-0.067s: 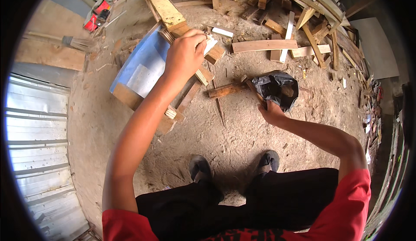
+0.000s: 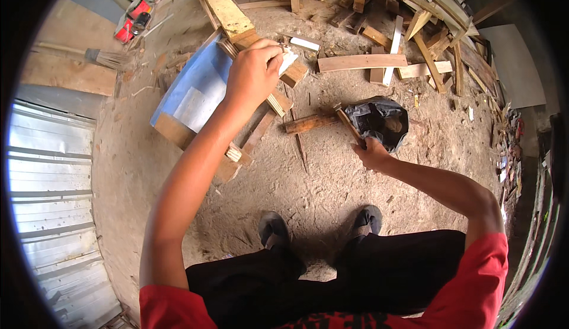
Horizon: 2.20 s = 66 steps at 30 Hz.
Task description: The person assembles a small wooden structure by hand, using a hammer to drive nails into wooden pieces. They pick up various wooden planks and a white board, aligning them and securing them together. The person works on the floor in a cluttered workshop environment.
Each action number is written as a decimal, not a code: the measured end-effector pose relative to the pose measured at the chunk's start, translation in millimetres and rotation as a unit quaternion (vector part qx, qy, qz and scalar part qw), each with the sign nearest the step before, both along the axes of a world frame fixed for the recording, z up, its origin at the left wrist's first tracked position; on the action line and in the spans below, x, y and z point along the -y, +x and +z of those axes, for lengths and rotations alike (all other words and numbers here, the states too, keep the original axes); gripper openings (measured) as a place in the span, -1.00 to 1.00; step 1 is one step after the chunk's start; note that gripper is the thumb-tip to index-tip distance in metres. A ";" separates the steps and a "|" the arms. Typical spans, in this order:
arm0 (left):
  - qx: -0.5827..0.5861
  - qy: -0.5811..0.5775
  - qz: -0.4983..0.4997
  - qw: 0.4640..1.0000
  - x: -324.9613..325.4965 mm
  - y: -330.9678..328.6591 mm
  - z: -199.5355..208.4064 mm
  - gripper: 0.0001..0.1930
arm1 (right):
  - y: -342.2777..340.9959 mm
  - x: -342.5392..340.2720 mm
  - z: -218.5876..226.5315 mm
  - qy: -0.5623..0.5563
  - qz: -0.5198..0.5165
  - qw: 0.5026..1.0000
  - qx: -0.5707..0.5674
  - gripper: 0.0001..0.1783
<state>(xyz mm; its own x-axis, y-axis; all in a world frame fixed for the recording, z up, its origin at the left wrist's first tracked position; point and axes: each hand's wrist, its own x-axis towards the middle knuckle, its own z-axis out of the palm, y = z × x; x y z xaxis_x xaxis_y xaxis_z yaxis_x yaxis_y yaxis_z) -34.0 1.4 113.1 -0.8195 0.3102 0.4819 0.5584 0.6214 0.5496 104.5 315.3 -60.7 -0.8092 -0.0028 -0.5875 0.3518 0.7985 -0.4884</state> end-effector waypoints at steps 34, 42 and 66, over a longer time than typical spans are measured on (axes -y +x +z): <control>-0.013 -0.068 0.035 0.997 3.7 -2.1 0.4 -0.89 | -22.2 61.1 223.5 -0.206 0.031 0.954 -0.215 -0.41; -0.024 -0.044 0.031 0.998 3.6 -0.3 -0.1 -0.88 | -54.8 75.8 192.8 -0.240 -0.034 0.951 -0.194 -0.38; -0.012 -0.042 -0.003 0.999 3.6 -3.9 1.8 -0.88 | -154.7 137.4 150.1 -0.521 -0.269 0.810 0.011 -0.55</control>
<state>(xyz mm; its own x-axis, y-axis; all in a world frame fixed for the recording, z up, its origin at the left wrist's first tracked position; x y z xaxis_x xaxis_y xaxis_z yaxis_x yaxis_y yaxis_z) -37.9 -2.3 114.9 -0.8057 0.3551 0.4741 0.5749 0.6615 0.4816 -50.2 177.9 89.4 -0.8469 -0.1570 -0.5081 0.5305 -0.3149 -0.7870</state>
